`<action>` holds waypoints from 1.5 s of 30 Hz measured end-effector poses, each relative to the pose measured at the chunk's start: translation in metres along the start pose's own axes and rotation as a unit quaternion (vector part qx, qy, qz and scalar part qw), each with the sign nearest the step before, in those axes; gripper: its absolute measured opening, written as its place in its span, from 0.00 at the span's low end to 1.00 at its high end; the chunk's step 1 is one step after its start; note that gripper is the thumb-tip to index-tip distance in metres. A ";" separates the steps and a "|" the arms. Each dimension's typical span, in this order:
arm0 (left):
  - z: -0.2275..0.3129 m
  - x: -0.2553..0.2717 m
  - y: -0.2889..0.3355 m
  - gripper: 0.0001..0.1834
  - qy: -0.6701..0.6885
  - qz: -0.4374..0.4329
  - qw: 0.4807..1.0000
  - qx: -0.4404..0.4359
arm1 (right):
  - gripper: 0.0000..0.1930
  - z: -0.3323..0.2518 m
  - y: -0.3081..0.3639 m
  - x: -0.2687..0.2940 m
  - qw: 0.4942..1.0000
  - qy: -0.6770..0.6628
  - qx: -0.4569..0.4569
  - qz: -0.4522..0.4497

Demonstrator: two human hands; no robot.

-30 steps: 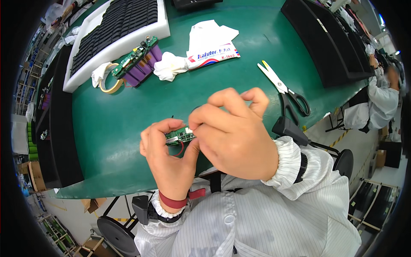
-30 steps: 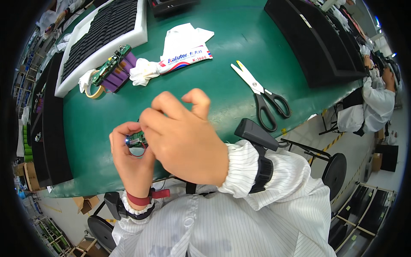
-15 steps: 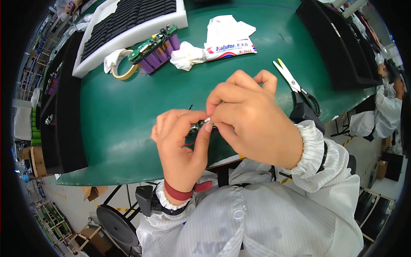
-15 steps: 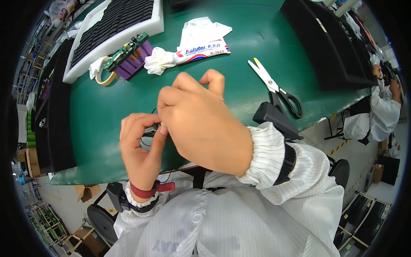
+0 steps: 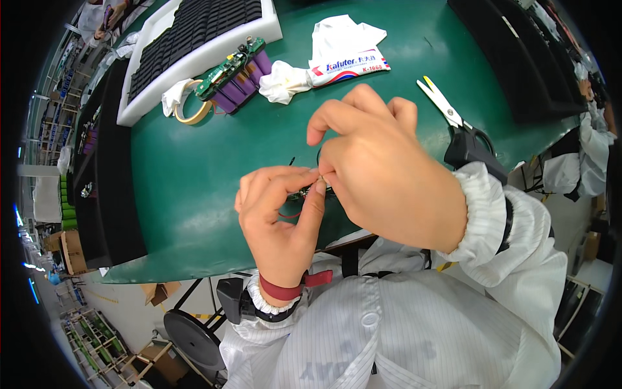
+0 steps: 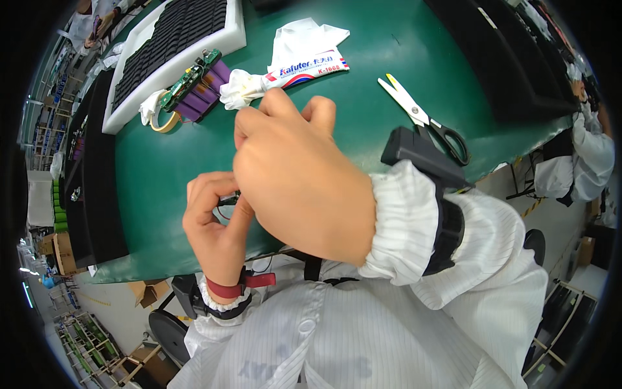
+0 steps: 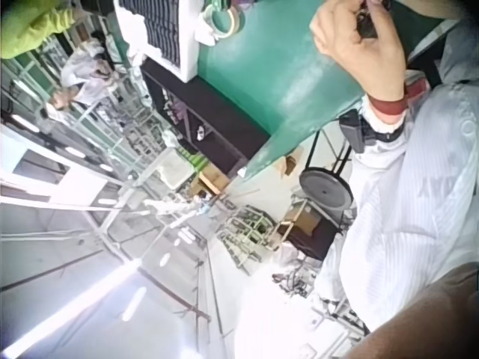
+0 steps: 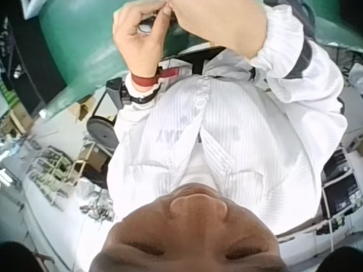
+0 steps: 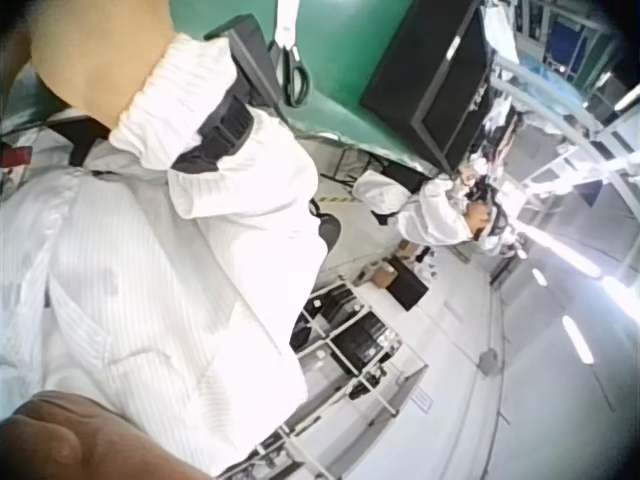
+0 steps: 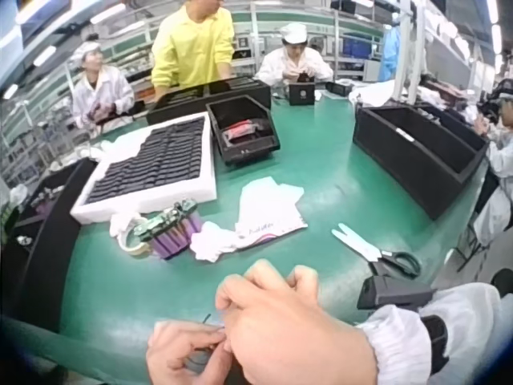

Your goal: Assembling electronic components by attaching a PCB to a battery pack and securing it with tape.

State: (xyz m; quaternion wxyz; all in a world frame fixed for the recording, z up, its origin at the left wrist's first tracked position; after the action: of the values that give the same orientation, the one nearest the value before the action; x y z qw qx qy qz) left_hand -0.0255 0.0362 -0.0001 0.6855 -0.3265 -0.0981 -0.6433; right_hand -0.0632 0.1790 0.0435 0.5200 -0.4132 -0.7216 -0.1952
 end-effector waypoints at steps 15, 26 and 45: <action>-0.013 0.013 0.007 0.14 0.047 -0.033 0.993 0.103 | 0.07 -0.001 -0.022 0.011 0.995 0.050 0.081 -0.032; -0.009 0.016 0.001 0.09 0.038 -0.069 0.994 0.081 | 0.06 -0.022 -0.002 0.001 0.977 0.191 0.084 0.035; -0.010 0.009 -0.002 0.10 0.077 -0.052 0.993 0.072 | 0.04 0.003 -0.025 -0.010 0.979 0.198 0.053 -0.010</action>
State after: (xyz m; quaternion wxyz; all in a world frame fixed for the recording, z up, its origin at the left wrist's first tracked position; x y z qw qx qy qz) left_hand -0.0286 0.0230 -0.0017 0.6787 -0.2204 -0.1080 -0.6922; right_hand -0.0841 0.1628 0.0368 0.6718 -0.3315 -0.6175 -0.2399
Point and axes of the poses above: each hand's wrist, its own y-axis away from the middle knuckle, its own x-axis out of the back of the hand, z = x × y, the point moved 3 cm from there along -y, towards the middle knuckle, and after that the axes turned 6 degrees about -z, right-handed, at the moved point
